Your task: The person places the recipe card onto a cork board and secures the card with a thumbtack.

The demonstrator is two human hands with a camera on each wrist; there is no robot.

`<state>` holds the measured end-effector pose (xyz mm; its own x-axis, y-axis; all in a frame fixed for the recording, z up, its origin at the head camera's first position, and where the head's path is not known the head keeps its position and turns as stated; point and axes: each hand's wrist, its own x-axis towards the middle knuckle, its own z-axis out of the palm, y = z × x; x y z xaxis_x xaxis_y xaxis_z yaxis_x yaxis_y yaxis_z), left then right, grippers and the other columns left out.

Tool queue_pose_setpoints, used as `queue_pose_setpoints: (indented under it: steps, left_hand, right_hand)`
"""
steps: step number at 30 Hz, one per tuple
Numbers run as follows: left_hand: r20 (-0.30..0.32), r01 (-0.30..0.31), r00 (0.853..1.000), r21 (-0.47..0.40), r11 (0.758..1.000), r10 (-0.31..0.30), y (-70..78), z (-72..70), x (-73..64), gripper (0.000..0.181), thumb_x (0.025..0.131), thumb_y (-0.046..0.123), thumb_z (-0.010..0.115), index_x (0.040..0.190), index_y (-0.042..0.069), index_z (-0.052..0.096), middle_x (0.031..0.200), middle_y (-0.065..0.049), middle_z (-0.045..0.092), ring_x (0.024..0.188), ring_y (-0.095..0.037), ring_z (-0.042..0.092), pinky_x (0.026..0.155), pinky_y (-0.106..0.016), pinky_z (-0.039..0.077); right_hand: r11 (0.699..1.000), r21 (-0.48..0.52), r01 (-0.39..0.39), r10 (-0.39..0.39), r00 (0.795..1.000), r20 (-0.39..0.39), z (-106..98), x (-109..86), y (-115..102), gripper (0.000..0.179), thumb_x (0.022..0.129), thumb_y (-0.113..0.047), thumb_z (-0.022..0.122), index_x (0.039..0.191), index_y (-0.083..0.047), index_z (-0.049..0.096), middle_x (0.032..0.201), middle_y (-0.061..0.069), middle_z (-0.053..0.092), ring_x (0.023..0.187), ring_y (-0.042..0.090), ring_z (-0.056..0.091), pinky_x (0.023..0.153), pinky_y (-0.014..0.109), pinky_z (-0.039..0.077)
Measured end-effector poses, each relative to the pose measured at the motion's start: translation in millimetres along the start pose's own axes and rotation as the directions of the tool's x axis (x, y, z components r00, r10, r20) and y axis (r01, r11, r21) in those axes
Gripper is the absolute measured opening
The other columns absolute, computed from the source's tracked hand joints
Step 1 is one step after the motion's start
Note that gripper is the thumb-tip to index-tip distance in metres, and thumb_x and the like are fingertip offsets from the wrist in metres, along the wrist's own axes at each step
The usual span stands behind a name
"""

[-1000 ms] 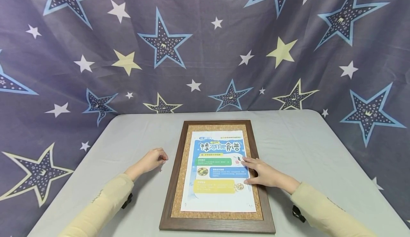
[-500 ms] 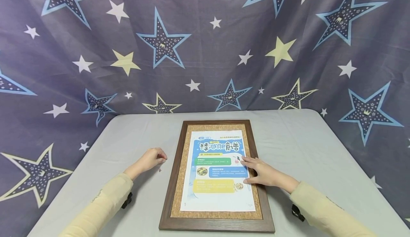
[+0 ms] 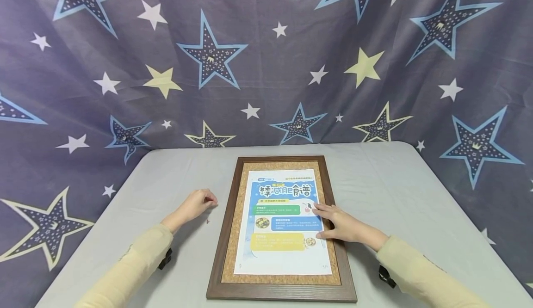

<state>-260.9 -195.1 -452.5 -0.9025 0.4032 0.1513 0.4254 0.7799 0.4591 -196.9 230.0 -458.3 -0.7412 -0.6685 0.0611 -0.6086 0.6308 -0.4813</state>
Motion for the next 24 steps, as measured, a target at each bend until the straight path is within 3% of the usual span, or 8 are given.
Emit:
queue_pose_setpoints:
  steps: [15, 24]
  left_hand:
    - [-0.044, -0.043, 0.998, -0.053, 0.998, 0.041, 24.4, 2.4, 25.6, 0.006, 0.08, -0.001, 0.061, 0.079, 0.001, 0.066, 0.08, -0.008, 0.063, 0.076, -0.02, 0.059, 0.069, -0.031, 0.049]
    - [-0.034, -0.031, 0.999, -0.081, 0.996, 0.029, 47.1, 4.9, 44.9, 0.007, 0.081, 0.002, 0.06, 0.083, 0.001, 0.066, 0.085, -0.007, 0.063, 0.083, -0.021, 0.059, 0.074, -0.034, 0.047]
  right_hand:
    - [1.0, 0.002, -0.005, 0.005, 1.0, 0.002, 0.4, -0.5, -1.5, 0.069, 0.08, -0.038, 0.062, 0.128, 0.007, 0.04, 0.136, 0.026, 0.031, 0.122, 0.044, 0.028, 0.096, 0.059, 0.021]
    - [1.0, 0.002, -0.005, 0.005, 1.0, 0.0, 0.1, -0.3, -1.8, 0.068, 0.08, -0.037, 0.062, 0.128, 0.007, 0.04, 0.136, 0.026, 0.031, 0.123, 0.043, 0.028, 0.097, 0.058, 0.02]
